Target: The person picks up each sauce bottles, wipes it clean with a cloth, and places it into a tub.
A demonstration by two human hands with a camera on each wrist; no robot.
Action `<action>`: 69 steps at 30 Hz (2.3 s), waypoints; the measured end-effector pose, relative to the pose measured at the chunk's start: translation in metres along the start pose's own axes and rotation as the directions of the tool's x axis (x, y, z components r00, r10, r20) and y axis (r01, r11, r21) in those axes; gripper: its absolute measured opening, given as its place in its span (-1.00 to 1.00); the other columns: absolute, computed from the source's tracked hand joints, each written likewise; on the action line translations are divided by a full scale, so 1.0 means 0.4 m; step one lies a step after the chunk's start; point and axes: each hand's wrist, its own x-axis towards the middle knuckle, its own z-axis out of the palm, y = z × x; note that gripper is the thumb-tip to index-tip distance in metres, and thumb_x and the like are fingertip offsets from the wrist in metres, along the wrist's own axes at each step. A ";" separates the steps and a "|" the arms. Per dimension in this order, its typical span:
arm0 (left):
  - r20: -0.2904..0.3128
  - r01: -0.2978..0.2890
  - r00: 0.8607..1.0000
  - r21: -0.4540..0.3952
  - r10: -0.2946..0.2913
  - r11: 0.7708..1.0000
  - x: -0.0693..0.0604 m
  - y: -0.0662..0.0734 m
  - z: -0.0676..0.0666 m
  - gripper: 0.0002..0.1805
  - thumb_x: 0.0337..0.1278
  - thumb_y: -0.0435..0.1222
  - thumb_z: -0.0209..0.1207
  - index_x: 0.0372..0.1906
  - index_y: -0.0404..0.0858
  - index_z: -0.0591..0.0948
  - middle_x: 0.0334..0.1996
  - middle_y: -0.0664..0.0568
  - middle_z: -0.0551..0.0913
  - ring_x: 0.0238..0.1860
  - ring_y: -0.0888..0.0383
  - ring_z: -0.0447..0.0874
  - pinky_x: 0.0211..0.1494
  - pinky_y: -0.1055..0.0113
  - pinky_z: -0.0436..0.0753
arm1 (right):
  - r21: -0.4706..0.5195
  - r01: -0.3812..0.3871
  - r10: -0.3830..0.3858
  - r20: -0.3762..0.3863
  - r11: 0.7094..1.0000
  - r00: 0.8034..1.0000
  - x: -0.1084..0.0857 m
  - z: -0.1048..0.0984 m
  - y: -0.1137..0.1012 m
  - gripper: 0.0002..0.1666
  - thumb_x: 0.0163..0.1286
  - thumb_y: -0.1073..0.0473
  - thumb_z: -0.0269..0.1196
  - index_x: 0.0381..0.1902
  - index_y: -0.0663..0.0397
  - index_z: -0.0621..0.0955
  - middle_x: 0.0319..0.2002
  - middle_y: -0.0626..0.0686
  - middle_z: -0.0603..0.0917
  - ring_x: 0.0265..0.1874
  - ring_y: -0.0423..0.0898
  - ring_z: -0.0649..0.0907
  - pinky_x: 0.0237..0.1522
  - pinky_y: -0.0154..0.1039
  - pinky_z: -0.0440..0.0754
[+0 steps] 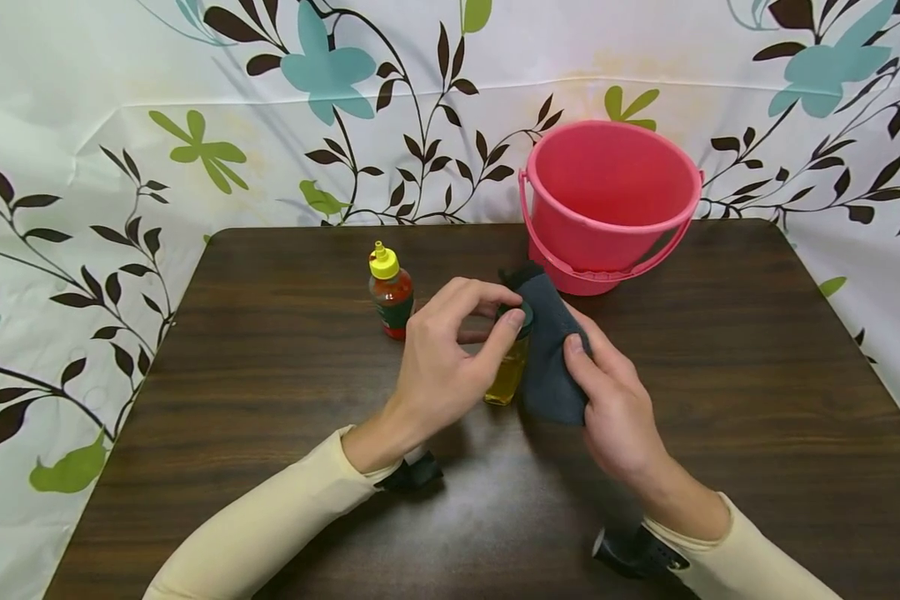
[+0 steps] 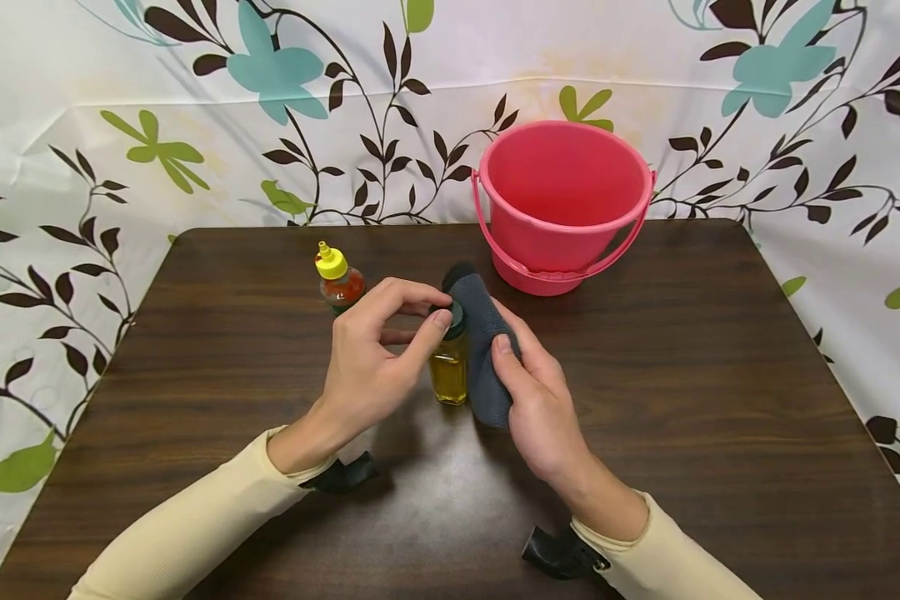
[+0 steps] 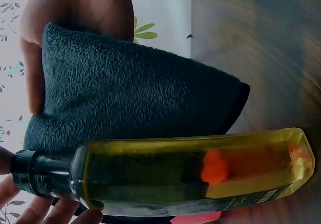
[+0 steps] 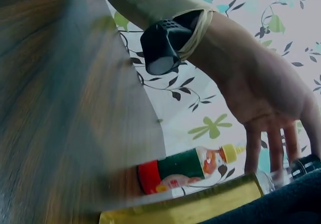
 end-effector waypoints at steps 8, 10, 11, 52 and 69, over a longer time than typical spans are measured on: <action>-0.015 -0.006 1.000 0.008 0.006 1.000 0.003 -0.002 0.004 -0.82 0.36 -0.27 0.35 -0.02 -0.20 0.77 -0.10 0.01 0.72 -0.13 0.22 0.72 -0.11 0.41 0.80 | -0.060 0.025 -0.026 -0.020 0.998 0.999 0.023 0.038 0.011 -0.39 0.76 0.10 -0.14 0.68 -0.21 0.23 0.56 -0.09 0.33 0.48 -0.02 0.39 0.32 -0.39 0.55; -0.014 -0.006 1.000 0.010 0.006 1.000 0.003 -0.002 0.004 -0.82 0.35 -0.27 0.36 -0.03 -0.20 0.77 -0.11 0.01 0.72 -0.14 0.23 0.74 -0.12 0.41 0.80 | -0.071 0.037 -0.039 -0.026 0.997 0.999 0.027 0.045 0.014 -0.38 0.76 0.10 -0.13 0.69 -0.26 0.21 0.56 -0.11 0.32 0.48 -0.01 0.37 0.32 -0.38 0.54; -0.015 -0.007 1.000 0.014 0.007 1.000 0.003 -0.003 0.004 -0.82 0.35 -0.27 0.36 -0.03 -0.20 0.77 -0.12 0.01 0.71 -0.15 0.23 0.76 -0.12 0.41 0.80 | -0.072 0.043 -0.045 -0.026 0.996 0.999 0.029 0.048 0.016 -0.38 0.75 0.10 -0.14 0.69 -0.28 0.21 0.56 -0.12 0.31 0.49 -0.01 0.36 0.33 -0.36 0.54; 0.012 -0.090 0.996 0.080 0.090 0.993 0.008 -0.014 0.009 -0.85 0.32 -0.28 0.39 -0.14 -0.27 0.70 -0.19 -0.05 0.62 -0.25 0.18 0.80 -0.29 0.37 0.77 | -0.103 -0.105 0.095 -0.100 0.989 0.990 0.047 0.044 0.102 -0.41 0.77 -0.12 -0.22 0.62 -0.15 0.25 0.36 0.05 0.45 0.26 -0.05 0.51 0.22 -0.32 0.57; 0.021 -0.095 0.995 0.082 0.093 0.992 0.012 -0.013 0.009 -0.88 0.34 -0.29 0.35 -0.18 -0.28 0.67 -0.16 -0.06 0.64 -0.25 0.17 0.80 -0.36 0.40 0.75 | -0.088 -0.203 0.195 -0.093 0.975 0.976 0.054 0.011 0.165 -0.39 0.79 -0.09 -0.24 0.66 -0.13 0.20 0.60 0.00 0.27 0.59 -0.02 0.21 0.65 0.12 0.10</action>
